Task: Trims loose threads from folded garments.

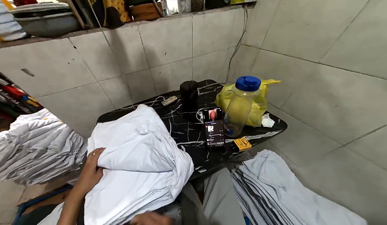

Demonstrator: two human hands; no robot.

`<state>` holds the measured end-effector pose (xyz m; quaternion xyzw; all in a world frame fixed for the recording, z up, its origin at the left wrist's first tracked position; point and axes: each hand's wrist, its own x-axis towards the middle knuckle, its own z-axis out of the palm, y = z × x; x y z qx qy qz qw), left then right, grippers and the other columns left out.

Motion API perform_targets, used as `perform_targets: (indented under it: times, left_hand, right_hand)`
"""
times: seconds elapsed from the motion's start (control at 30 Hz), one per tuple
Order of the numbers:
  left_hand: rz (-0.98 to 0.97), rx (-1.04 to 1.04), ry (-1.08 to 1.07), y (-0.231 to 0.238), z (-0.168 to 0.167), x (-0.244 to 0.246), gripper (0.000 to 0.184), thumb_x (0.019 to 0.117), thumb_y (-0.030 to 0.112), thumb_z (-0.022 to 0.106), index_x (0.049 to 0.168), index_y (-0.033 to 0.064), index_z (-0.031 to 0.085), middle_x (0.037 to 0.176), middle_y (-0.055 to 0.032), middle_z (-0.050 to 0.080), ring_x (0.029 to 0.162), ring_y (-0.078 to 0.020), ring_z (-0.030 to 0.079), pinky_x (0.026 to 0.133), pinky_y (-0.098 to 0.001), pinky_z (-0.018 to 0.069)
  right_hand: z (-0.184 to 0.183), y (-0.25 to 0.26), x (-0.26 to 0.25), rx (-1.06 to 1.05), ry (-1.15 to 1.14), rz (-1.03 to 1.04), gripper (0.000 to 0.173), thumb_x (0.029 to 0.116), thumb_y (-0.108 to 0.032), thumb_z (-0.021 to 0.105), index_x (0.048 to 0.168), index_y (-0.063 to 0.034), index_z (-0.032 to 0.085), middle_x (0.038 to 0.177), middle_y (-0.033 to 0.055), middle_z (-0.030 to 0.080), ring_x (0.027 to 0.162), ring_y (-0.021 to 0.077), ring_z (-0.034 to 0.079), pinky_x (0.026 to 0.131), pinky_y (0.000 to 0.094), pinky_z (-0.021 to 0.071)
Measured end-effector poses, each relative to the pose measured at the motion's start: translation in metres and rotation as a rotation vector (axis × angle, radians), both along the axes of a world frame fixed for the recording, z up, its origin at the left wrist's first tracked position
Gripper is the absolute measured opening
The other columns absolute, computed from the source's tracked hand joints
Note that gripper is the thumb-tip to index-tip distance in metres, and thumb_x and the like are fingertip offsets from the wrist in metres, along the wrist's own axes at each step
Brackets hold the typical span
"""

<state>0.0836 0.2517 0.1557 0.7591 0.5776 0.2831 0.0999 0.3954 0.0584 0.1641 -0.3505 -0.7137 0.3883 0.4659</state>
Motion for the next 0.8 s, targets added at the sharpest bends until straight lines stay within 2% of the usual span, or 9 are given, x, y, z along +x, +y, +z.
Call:
perform_targets:
  times: [0.07, 0.17, 0.23, 0.3, 0.43, 0.53, 0.6, 0.73, 0.8]
  left_hand:
    - [-0.014, -0.033, 0.014, 0.016, -0.004, -0.007, 0.072, 0.0779, -0.015, 0.064, 0.147, -0.0038, 0.047, 0.153, -0.0289, 0.041, 0.142, -0.0462, 0.041, 0.113, -0.0638, 0.0369]
    - [0.056, -0.187, 0.128, 0.021, 0.012, -0.001, 0.081, 0.0799, -0.008, 0.074, 0.153, 0.0023, 0.041, 0.16, -0.0259, 0.033, 0.14, -0.0489, 0.043, 0.107, -0.0687, 0.0421]
    - [0.163, -0.259, 0.239, -0.002, 0.043, 0.026, 0.08, 0.0853, 0.008, 0.079, 0.156, 0.0064, 0.041, 0.16, -0.0298, 0.033, 0.14, -0.0557, 0.039, 0.109, -0.0735, 0.0354]
    - [0.216, -0.138, 0.235, -0.036, 0.066, 0.063, 0.076, 0.0891, 0.021, 0.079, 0.155, 0.0055, 0.044, 0.156, -0.0314, 0.04, 0.141, -0.0581, 0.036, 0.113, -0.0763, 0.0253]
    - [0.014, 0.096, -0.081, -0.094, 0.061, 0.155, 0.035, 0.0981, 0.031, 0.067, 0.122, 0.0046, 0.068, 0.123, -0.0147, 0.068, 0.117, -0.0312, 0.065, 0.101, -0.052, 0.0527]
    - [-0.217, 0.053, -0.265, -0.113, 0.022, 0.206, 0.035, 0.0978, 0.038, 0.067, 0.123, 0.0148, 0.071, 0.123, -0.0015, 0.071, 0.119, -0.0166, 0.064, 0.104, -0.0417, 0.0527]
    - [-0.197, 0.083, -0.288, -0.115, -0.002, 0.218, 0.033, 0.099, 0.039, 0.065, 0.126, 0.0208, 0.071, 0.122, 0.006, 0.072, 0.115, -0.0109, 0.065, 0.099, -0.0384, 0.0541]
    - [-0.12, 0.288, -0.305, -0.121, -0.02, 0.22, 0.02, 0.1004, 0.035, 0.064, 0.098, 0.0203, 0.076, 0.096, 0.0082, 0.074, 0.089, -0.0071, 0.065, 0.081, -0.0292, 0.0533]
    - [-0.149, 0.347, -0.38, -0.124, -0.023, 0.22, 0.019, 0.1008, 0.033, 0.064, 0.094, 0.0191, 0.075, 0.094, 0.008, 0.074, 0.088, -0.0058, 0.066, 0.082, -0.0276, 0.0521]
  right_hand:
    - [0.003, 0.007, 0.03, 0.084, 0.039, -0.214, 0.022, 0.0849, 0.002, 0.073, 0.107, 0.0048, 0.074, 0.103, 0.0137, 0.076, 0.093, 0.0178, 0.074, 0.086, 0.0319, 0.0618]
    - [0.004, 0.02, 0.079, 0.14, 0.063, -0.432, 0.018, 0.0881, 0.001, 0.069, 0.106, 0.0059, 0.073, 0.098, 0.0117, 0.075, 0.084, 0.0088, 0.071, 0.077, 0.0227, 0.0604]
    - [0.004, 0.025, 0.106, 0.137, 0.037, -0.532, 0.017, 0.0939, -0.003, 0.065, 0.107, 0.005, 0.072, 0.094, 0.0103, 0.074, 0.077, 0.0053, 0.068, 0.068, 0.0203, 0.0584]
    - [0.006, 0.027, 0.126, 0.108, -0.006, -0.609, 0.018, 0.0964, -0.005, 0.063, 0.108, 0.0057, 0.071, 0.095, 0.0113, 0.073, 0.075, 0.0058, 0.068, 0.067, 0.0212, 0.0586]
    - [0.017, 0.026, 0.122, 0.074, -0.046, -0.644, 0.02, 0.0988, -0.014, 0.065, 0.102, 0.0052, 0.069, 0.087, 0.0092, 0.07, 0.069, 0.0044, 0.065, 0.061, 0.0204, 0.0558]
    - [0.021, 0.028, 0.098, -0.038, -0.198, -0.587, 0.04, 0.0945, -0.037, 0.073, 0.106, 0.0014, 0.07, 0.084, 0.0089, 0.071, 0.07, 0.0148, 0.067, 0.063, 0.036, 0.0591]
    - [0.015, 0.035, 0.085, -0.108, -0.291, -0.589, 0.046, 0.0919, -0.045, 0.073, 0.102, -0.0001, 0.07, 0.077, 0.0088, 0.067, 0.065, 0.0206, 0.065, 0.061, 0.0434, 0.0564]
    - [-0.001, 0.04, 0.088, -0.087, -0.196, -0.555, 0.023, 0.0929, -0.024, 0.073, 0.096, -0.0007, 0.071, 0.072, 0.006, 0.066, 0.06, 0.0132, 0.062, 0.058, 0.0331, 0.0554]
    - [-0.007, 0.038, 0.098, -0.07, -0.155, -0.541, 0.02, 0.0939, -0.019, 0.071, 0.095, 0.0008, 0.071, 0.071, 0.0065, 0.066, 0.059, 0.011, 0.061, 0.057, 0.0293, 0.0537]
